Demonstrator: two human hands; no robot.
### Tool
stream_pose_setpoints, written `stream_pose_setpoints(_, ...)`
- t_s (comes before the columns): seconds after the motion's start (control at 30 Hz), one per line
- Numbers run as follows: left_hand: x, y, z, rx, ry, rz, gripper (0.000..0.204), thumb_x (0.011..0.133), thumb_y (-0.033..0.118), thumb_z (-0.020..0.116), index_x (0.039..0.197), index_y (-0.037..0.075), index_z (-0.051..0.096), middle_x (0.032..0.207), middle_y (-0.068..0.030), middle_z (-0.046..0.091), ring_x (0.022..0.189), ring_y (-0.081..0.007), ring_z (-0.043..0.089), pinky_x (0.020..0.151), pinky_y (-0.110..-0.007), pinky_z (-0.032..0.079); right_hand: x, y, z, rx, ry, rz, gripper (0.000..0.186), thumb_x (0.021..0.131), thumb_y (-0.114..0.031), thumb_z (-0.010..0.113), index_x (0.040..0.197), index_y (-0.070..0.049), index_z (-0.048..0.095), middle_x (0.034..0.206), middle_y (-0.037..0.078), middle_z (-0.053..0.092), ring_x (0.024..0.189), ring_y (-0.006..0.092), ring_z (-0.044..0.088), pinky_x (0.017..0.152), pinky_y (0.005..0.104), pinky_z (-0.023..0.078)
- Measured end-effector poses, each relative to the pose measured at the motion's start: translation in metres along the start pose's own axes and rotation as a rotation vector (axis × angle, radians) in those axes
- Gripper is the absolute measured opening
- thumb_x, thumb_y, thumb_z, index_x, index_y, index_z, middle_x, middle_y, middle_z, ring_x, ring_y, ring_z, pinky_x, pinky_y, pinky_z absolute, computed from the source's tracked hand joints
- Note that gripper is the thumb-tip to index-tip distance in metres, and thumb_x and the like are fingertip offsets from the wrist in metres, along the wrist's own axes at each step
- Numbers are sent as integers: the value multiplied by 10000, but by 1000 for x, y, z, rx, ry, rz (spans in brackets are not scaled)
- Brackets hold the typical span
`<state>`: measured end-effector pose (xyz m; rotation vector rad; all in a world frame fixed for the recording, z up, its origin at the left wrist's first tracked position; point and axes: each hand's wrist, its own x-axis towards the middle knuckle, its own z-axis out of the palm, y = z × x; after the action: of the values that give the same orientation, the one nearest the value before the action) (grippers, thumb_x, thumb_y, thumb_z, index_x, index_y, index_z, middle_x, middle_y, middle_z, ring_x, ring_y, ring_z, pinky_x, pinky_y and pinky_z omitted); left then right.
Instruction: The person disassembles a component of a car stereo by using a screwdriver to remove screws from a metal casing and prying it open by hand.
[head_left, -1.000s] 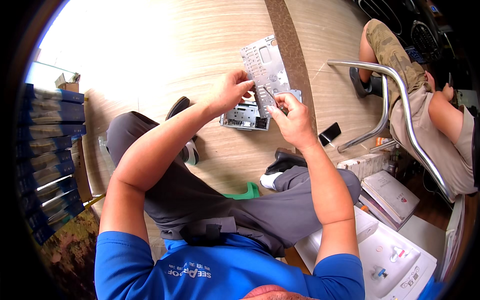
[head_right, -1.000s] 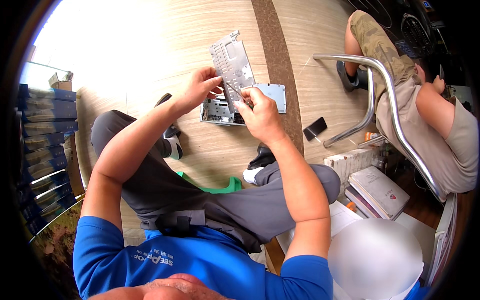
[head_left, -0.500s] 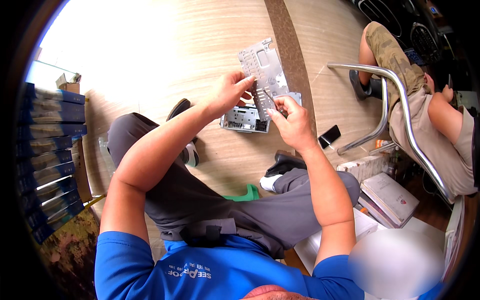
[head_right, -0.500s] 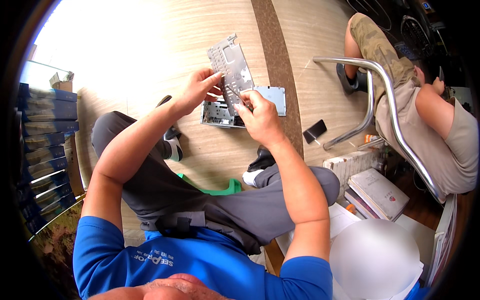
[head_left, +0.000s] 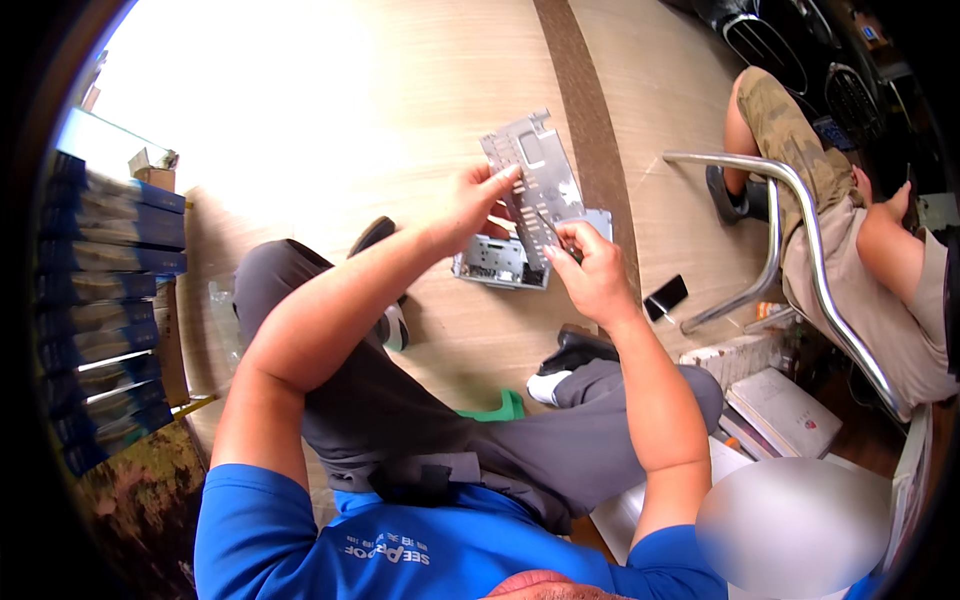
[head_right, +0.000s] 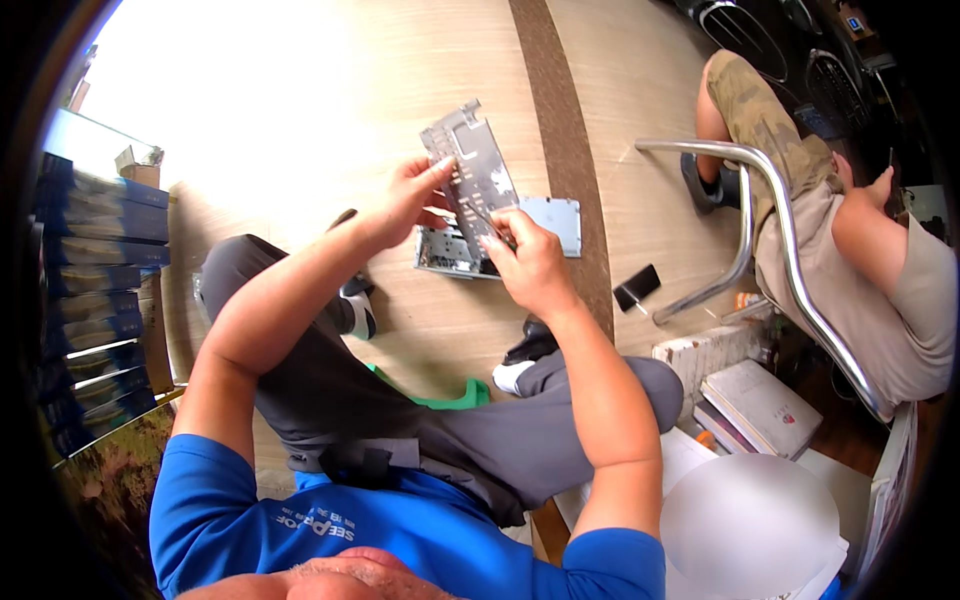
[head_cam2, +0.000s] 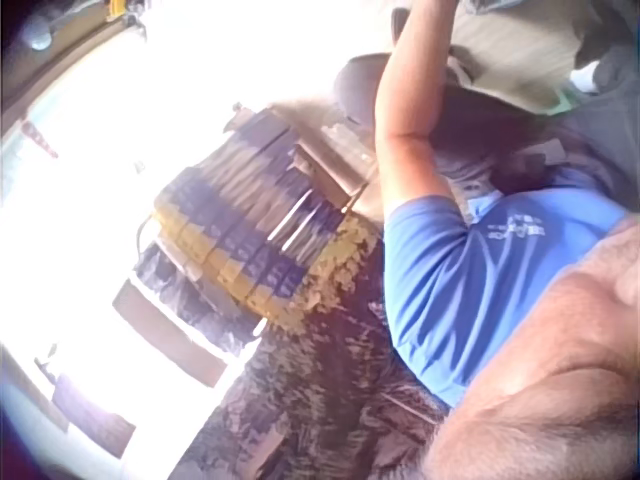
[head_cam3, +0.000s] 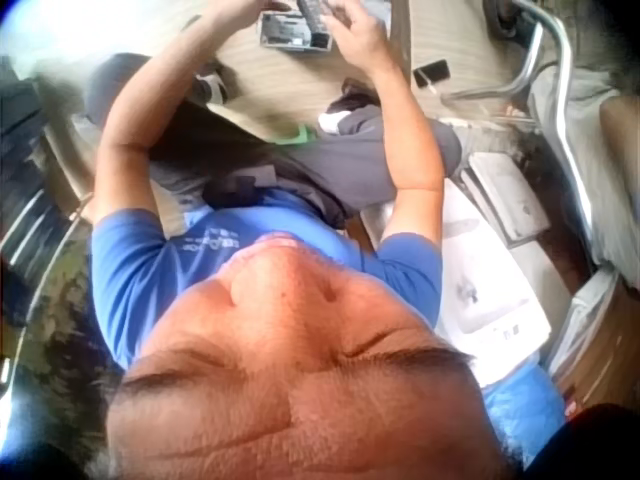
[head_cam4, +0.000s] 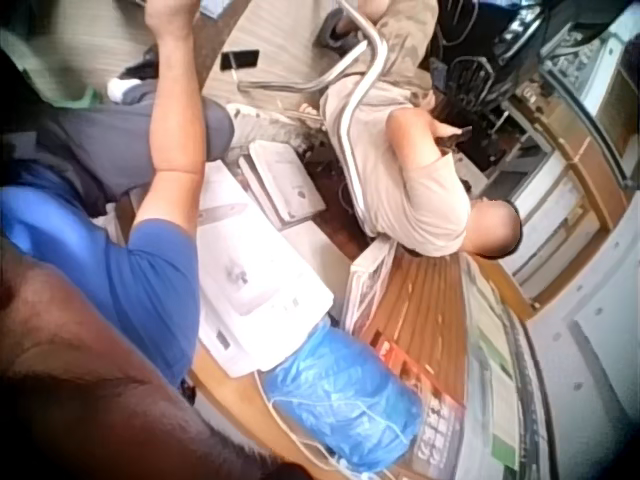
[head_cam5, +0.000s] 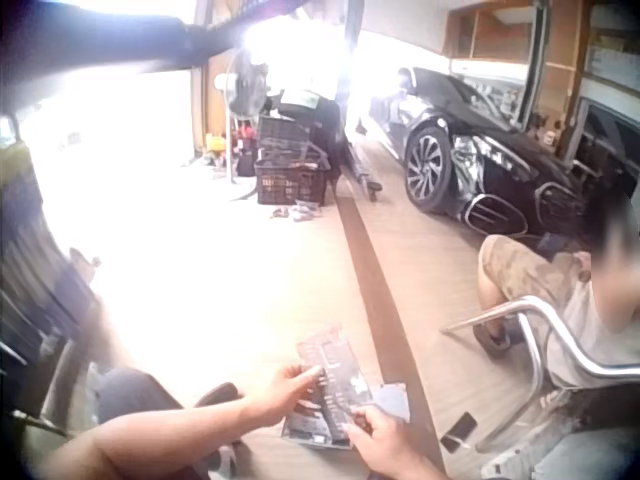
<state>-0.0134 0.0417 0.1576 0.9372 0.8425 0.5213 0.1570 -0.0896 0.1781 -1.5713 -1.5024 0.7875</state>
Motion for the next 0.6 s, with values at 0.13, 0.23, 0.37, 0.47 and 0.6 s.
stream_pose_setpoints(0.13,-2,-1,6,-129,9,-34,382,959,391,591,1068,25,582,865,-66,635,706,-164,643,546,-333,591,-4,-1,-1,-15,27,-45,177,843,-44,682,995,13,611,838,130,682,758,197,672,696,307,523)
stream_pose_setpoints(0.23,-2,-3,7,-127,22,-29,396,975,397,558,1074,14,572,870,-78,636,719,-176,651,546,-340,596,-5,-4,-1,6,24,-48,173,838,-38,683,990,12,617,833,116,688,753,181,673,692,298,524)
stream_pose_setpoints(0.37,-2,-4,4,-129,33,-26,414,994,434,502,1046,29,569,860,-73,634,708,-174,649,534,-338,584,-3,-6,0,-4,18,-33,161,836,-38,680,979,13,624,834,109,695,751,172,674,692,298,526)
stream_pose_setpoints(0.47,0,-5,4,-122,23,-29,419,1000,446,477,1034,38,565,854,-70,634,696,-169,646,538,-335,577,-4,-6,-1,-32,25,-34,171,835,-46,686,984,12,627,838,112,697,755,174,675,692,302,525)
stream_pose_setpoints(0.6,3,-4,2,-150,25,-19,442,1012,466,426,1033,46,562,855,-72,630,699,-178,645,553,-347,573,-2,-5,-3,7,45,-70,204,836,-79,706,1002,13,631,828,107,693,753,169,669,687,298,522)
